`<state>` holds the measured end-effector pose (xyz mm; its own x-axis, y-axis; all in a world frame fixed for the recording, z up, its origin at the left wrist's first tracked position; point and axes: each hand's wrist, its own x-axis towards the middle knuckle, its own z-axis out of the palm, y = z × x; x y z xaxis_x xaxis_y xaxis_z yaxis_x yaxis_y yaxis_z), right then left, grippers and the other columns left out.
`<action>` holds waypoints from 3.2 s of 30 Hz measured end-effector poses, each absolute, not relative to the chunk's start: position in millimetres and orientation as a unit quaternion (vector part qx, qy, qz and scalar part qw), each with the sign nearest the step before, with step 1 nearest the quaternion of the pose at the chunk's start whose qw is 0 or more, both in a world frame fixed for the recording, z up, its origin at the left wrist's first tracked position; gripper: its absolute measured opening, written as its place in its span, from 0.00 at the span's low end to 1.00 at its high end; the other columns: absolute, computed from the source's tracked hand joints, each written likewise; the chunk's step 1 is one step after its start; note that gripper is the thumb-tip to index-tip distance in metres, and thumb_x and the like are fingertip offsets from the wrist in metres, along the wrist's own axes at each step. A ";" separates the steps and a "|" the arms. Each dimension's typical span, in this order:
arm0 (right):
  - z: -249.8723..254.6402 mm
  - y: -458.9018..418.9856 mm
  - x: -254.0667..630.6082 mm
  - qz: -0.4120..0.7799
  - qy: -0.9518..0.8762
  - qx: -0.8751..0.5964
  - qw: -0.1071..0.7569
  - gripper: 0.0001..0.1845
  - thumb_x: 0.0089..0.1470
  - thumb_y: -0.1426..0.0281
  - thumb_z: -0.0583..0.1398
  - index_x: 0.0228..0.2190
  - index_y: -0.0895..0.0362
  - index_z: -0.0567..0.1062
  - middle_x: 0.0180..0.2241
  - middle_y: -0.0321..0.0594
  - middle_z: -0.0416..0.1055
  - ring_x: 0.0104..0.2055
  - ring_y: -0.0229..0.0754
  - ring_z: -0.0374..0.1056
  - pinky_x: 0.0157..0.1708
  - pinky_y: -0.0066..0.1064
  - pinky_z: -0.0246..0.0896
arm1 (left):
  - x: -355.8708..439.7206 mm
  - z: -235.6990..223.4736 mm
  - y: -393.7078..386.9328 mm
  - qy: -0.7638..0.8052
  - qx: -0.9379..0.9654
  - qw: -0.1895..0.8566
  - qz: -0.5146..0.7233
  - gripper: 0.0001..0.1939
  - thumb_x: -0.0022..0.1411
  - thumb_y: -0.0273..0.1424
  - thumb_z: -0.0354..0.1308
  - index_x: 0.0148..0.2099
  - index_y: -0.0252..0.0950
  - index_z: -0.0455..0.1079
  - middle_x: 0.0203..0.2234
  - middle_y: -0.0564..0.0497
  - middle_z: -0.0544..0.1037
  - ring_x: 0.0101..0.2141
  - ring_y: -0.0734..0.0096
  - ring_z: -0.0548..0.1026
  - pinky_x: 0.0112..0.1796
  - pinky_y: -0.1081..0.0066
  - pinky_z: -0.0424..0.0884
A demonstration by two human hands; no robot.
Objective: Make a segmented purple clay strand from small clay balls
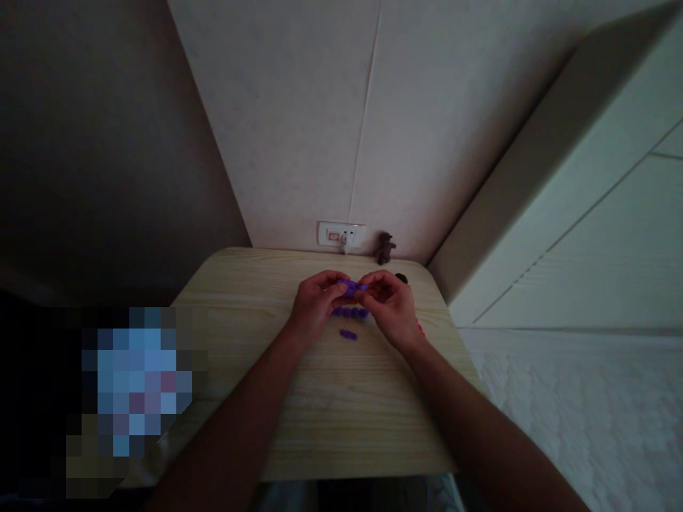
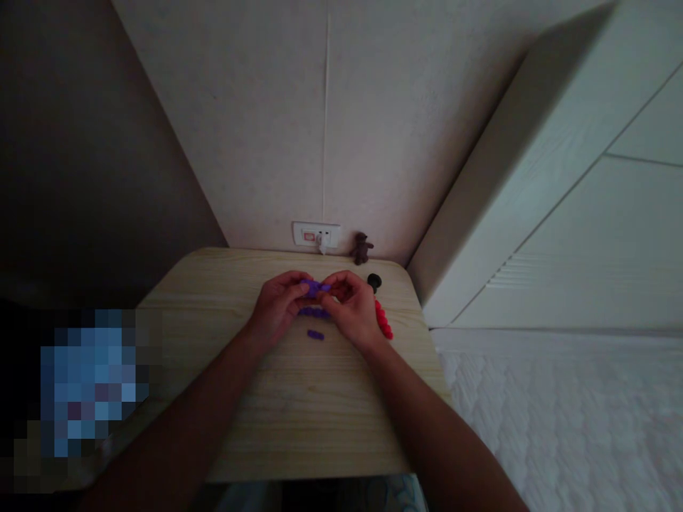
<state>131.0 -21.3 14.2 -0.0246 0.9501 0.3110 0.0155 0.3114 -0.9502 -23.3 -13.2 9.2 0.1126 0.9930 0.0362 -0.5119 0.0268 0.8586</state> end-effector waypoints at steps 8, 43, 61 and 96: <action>9.8 -23.8 146.1 0.312 -0.711 -0.383 0.500 0.09 0.53 0.67 0.67 0.38 0.53 0.76 0.36 0.39 0.78 0.37 0.41 0.76 0.42 0.35 0.75 | -28.8 1.0 -13.5 0.358 0.480 0.567 0.565 0.16 0.45 0.34 0.76 0.36 0.36 0.78 0.31 0.51 0.82 0.32 0.70 0.80 0.37 0.69 0.78; 18.7 -27.6 137.8 0.535 -0.517 -0.378 0.551 0.17 0.34 0.69 0.78 0.31 0.54 0.84 0.25 0.35 0.80 0.26 0.36 0.72 0.28 0.28 0.68 | -28.0 11.1 -17.4 0.258 0.390 0.676 0.570 0.14 0.43 0.29 0.78 0.34 0.34 0.79 0.27 0.51 0.83 0.28 0.75 0.80 0.34 0.74 0.77; 11.6 -18.3 142.8 0.612 -0.452 -0.335 0.557 0.25 0.51 0.55 0.71 0.47 0.54 0.78 0.37 0.40 0.82 0.33 0.38 0.76 0.39 0.34 0.73 | -48.6 22.6 -1.5 0.229 0.131 0.668 0.696 0.09 0.66 0.19 0.56 0.36 0.32 0.76 0.31 0.50 0.82 0.32 0.79 0.81 0.38 0.80 0.80; 13.9 -15.2 154.4 0.655 -0.362 -0.344 0.567 0.19 0.47 0.53 0.73 0.31 0.56 0.82 0.21 0.33 0.75 0.19 0.32 0.63 0.16 0.23 0.58 | -50.8 -5.9 10.7 0.418 0.295 0.476 0.715 0.12 0.50 0.29 0.71 0.39 0.35 0.79 0.33 0.51 0.81 0.35 0.74 0.78 0.41 0.72 0.75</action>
<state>154.4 -15.2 13.9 -0.1213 0.9918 -0.0401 -0.4944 -0.0954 -0.8640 -50.8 10.7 -5.9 -0.3725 0.9278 0.0223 -0.4348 -0.1956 0.8790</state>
